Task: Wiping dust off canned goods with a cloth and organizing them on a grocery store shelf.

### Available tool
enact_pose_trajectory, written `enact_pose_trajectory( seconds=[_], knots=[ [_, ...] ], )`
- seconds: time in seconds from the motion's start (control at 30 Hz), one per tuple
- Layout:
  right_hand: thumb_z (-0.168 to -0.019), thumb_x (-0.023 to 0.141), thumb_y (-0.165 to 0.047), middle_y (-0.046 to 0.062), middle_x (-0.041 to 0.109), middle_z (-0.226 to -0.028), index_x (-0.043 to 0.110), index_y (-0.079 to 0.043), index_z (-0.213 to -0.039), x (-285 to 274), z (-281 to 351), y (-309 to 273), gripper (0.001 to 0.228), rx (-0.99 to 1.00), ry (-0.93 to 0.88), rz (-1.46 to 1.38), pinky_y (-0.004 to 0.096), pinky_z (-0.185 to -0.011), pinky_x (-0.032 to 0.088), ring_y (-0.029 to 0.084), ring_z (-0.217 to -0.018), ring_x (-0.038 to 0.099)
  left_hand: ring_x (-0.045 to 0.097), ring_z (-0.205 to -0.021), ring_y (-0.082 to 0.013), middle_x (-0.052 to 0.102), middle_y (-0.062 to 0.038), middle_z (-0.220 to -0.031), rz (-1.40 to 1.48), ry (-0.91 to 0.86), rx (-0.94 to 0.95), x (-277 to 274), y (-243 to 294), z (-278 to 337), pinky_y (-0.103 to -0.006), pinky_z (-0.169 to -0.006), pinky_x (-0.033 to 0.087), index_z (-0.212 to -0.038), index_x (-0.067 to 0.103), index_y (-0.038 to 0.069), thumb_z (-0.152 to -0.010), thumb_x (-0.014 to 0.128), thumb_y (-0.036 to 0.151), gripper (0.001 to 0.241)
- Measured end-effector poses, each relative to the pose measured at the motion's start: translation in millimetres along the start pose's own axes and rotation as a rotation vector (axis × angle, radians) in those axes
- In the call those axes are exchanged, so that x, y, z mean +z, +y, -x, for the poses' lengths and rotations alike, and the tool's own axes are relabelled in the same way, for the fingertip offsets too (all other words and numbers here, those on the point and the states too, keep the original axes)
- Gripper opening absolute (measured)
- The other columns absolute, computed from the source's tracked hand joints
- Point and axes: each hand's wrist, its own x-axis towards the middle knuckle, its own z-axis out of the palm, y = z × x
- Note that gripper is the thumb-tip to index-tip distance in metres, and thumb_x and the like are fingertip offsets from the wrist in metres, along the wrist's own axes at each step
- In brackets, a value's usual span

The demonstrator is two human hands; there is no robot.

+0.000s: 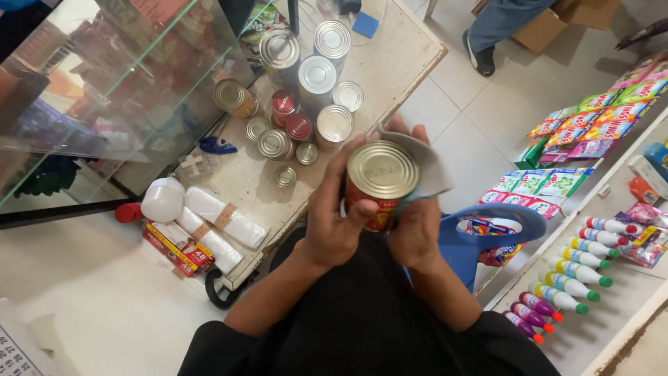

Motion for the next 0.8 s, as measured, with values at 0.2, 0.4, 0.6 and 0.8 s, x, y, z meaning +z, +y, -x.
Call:
enact_pose_trajectory(
  seconds=[0.2, 0.4, 0.6, 0.8],
  knots=[
    [-0.109, 0.043, -0.041, 0.034, 0.025, -0.163, 0.009, 0.011, -0.158, -2.1, 15.9, -12.0, 0.079, 0.017, -0.031, 0.137, 0.059, -0.128, 0.024, 0.047, -0.152, 0.03, 0.057, -0.135, -0.0355, 0.061, -0.027, -0.14, 0.017, 0.046, 0.012, 8.3, 3.2, 1.9, -0.0508, -0.119, 0.043, -0.151, 0.041, -0.01, -0.103, 0.059, 0.05, 0.079],
    [-0.111, 0.035, -0.037, 0.033, 0.021, -0.165, 0.006, 0.015, -0.157, -3.9, 27.1, -11.7, 0.076, 0.028, -0.046, 0.256, 0.057, -0.13, 0.019, 0.046, -0.154, 0.025, 0.055, -0.135, -0.0323, 0.06, -0.024, -0.142, 0.06, -0.014, -0.027, 6.2, 3.2, 5.0, -0.05, -0.12, 0.04, -0.154, 0.036, -0.009, -0.107, 0.054, 0.046, 0.075],
    [-0.111, 0.039, -0.034, 0.031, 0.024, -0.166, 0.01, 0.01, -0.159, -6.7, 24.6, -19.5, 0.071, 0.082, 0.058, 0.007, 0.059, -0.13, 0.02, 0.044, -0.154, 0.026, 0.047, -0.144, -0.0415, 0.048, -0.03, -0.153, 0.097, -0.142, -0.032, 11.5, -3.8, 18.1, -0.0558, -0.125, 0.032, -0.159, 0.02, -0.009, -0.084, 0.08, 0.048, 0.112],
    [-0.107, 0.042, -0.015, 0.018, 0.018, -0.174, 0.018, -0.006, -0.164, -15.5, 25.5, -25.5, 0.063, 0.313, 0.042, -0.27, 0.049, -0.14, 0.014, 0.033, -0.165, 0.017, 0.043, -0.152, -0.036, 0.036, -0.018, -0.161, -0.022, -0.278, -0.152, 0.6, 17.5, -5.4, -0.0473, -0.133, 0.036, -0.155, 0.024, 0.005, -0.089, 0.08, 0.027, 0.09]
  ],
)
